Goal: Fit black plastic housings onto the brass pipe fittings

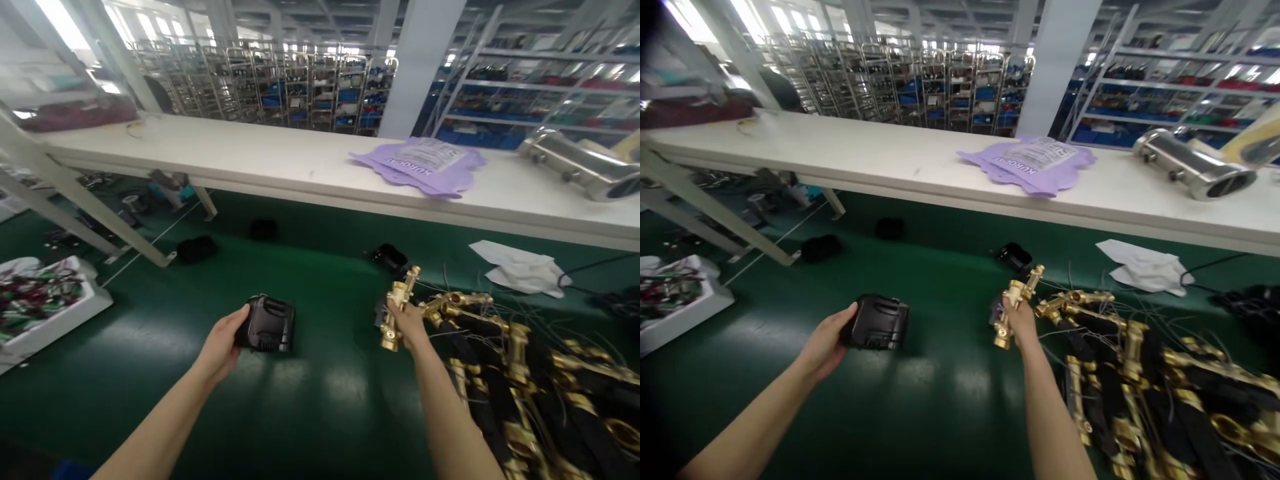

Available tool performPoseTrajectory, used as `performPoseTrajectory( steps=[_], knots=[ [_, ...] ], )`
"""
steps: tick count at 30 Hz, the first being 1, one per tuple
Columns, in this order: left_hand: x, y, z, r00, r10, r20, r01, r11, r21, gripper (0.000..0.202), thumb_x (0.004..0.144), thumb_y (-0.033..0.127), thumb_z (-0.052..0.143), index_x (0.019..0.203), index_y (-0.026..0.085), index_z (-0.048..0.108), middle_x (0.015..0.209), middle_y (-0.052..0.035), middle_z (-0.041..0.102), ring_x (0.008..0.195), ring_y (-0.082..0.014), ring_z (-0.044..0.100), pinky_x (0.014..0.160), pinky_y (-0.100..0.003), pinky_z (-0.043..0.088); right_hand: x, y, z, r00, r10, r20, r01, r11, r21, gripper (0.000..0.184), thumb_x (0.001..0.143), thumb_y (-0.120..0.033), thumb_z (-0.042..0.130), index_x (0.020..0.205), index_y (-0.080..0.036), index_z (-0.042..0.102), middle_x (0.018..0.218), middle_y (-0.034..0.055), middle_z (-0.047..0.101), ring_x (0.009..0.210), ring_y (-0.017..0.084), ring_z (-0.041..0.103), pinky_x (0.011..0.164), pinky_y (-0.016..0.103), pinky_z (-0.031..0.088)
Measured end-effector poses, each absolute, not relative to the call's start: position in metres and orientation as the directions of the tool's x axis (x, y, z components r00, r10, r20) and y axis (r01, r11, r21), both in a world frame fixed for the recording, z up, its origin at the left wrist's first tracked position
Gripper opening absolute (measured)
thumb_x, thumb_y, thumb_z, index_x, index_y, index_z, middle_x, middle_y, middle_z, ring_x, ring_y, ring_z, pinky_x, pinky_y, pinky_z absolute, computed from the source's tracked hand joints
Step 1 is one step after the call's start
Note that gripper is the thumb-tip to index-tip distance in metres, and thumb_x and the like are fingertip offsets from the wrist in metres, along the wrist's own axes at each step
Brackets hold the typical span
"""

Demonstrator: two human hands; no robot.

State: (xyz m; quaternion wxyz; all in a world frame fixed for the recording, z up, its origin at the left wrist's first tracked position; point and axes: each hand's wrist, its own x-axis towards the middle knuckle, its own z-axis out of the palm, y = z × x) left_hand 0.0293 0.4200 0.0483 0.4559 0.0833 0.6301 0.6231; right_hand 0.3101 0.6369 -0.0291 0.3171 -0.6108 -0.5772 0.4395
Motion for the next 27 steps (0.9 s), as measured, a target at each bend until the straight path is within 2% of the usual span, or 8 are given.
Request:
performPoseTrajectory(
  steps=[3, 5, 10, 14, 20, 23, 25, 27],
  knots=[
    [0.044, 0.395, 0.049, -0.539, 0.658, -0.525, -0.393, 0.354, 0.848, 0.046, 0.058, 0.052, 0.074, 0.074, 0.009, 0.066, 0.054, -0.0008, 0.059, 0.048, -0.0094, 0.047, 0.046, -0.018, 0.032, 0.271, 0.564, -0.015, -0.278, 0.952, -0.126, 0.261, -0.052, -0.964, 0.031, 0.073, -0.040, 0.055, 0.092, -0.015, 0.055, 0.078, 0.0061, 0.064, 0.069, 0.018, 0.060, 0.063, 0.030, 0.047],
    [0.056, 0.383, 0.046, -0.510, 0.647, -0.567, -0.374, 0.427, 0.824, 0.049, 0.055, 0.054, 0.074, 0.072, 0.009, 0.066, 0.053, -0.0016, 0.059, 0.048, -0.0102, 0.048, 0.046, -0.019, 0.031, 0.243, 0.520, 0.003, -0.426, 0.902, -0.062, 0.207, 0.030, -0.978, 0.029, 0.075, -0.037, 0.054, 0.095, -0.017, 0.052, 0.082, 0.0044, 0.064, 0.073, 0.017, 0.059, 0.068, 0.029, 0.046],
    [0.072, 0.361, 0.044, -0.489, 0.670, -0.559, -0.377, 0.415, 0.828, 0.048, 0.050, 0.052, 0.075, 0.067, 0.009, 0.066, 0.060, -0.0063, 0.065, 0.052, -0.0135, 0.053, 0.050, -0.021, 0.035, 0.203, 0.445, 0.039, -0.609, 0.792, 0.033, 0.275, 0.250, -0.928, 0.025, 0.081, -0.033, 0.051, 0.101, -0.019, 0.048, 0.088, 0.0048, 0.064, 0.077, 0.018, 0.059, 0.070, 0.029, 0.043],
    [0.065, 0.342, 0.036, -0.502, 0.624, -0.599, -0.429, 0.421, 0.799, 0.039, 0.051, 0.044, 0.075, 0.063, 0.009, 0.064, 0.054, -0.0049, 0.062, 0.046, -0.0127, 0.051, 0.045, -0.021, 0.032, 0.202, 0.421, 0.034, -0.701, 0.713, -0.012, 0.352, 0.332, -0.875, 0.026, 0.082, -0.030, 0.050, 0.104, -0.019, 0.046, 0.088, 0.0062, 0.064, 0.079, 0.020, 0.061, 0.069, 0.030, 0.042],
    [0.060, 0.325, 0.003, -0.382, 0.463, -0.800, -0.653, 0.477, 0.588, 0.011, 0.071, 0.020, 0.063, 0.069, 0.009, 0.063, 0.059, -0.0067, 0.064, 0.048, -0.0146, 0.056, 0.049, -0.023, 0.042, 0.211, 0.410, 0.010, -0.741, 0.655, -0.148, 0.448, 0.319, -0.835, 0.023, 0.078, -0.028, 0.054, 0.097, -0.018, 0.048, 0.084, 0.0063, 0.063, 0.079, 0.021, 0.059, 0.069, 0.030, 0.040],
    [0.067, 0.314, 0.003, -0.343, 0.450, -0.825, -0.691, 0.474, 0.546, 0.011, 0.077, 0.014, 0.055, 0.069, 0.010, 0.062, 0.060, -0.0066, 0.064, 0.049, -0.0148, 0.057, 0.052, -0.024, 0.045, 0.210, 0.403, -0.004, -0.703, 0.685, -0.191, 0.435, 0.202, -0.878, 0.020, 0.073, -0.025, 0.059, 0.089, -0.018, 0.051, 0.080, 0.0032, 0.061, 0.075, 0.018, 0.056, 0.069, 0.029, 0.040],
    [0.073, 0.303, 0.010, -0.271, 0.512, -0.815, -0.717, 0.458, 0.526, 0.014, 0.079, 0.019, 0.054, 0.071, 0.011, 0.062, 0.067, -0.0081, 0.066, 0.058, -0.0163, 0.061, 0.059, -0.025, 0.049, 0.206, 0.397, -0.013, -0.599, 0.718, -0.353, 0.413, -0.101, -0.905, 0.012, 0.071, -0.020, 0.058, 0.081, -0.018, 0.051, 0.073, 0.0008, 0.057, 0.069, 0.015, 0.054, 0.067, 0.027, 0.041],
    [0.078, 0.291, 0.017, -0.187, 0.626, -0.757, -0.688, 0.466, 0.556, 0.022, 0.080, 0.034, 0.057, 0.079, 0.013, 0.065, 0.080, -0.0101, 0.068, 0.075, -0.0200, 0.064, 0.073, -0.028, 0.051, 0.201, 0.387, -0.023, -0.500, 0.644, -0.579, 0.360, -0.453, -0.815, 0.003, 0.075, -0.017, 0.050, 0.072, -0.018, 0.049, 0.062, -0.0012, 0.051, 0.057, 0.012, 0.051, 0.060, 0.025, 0.042]
  ],
)
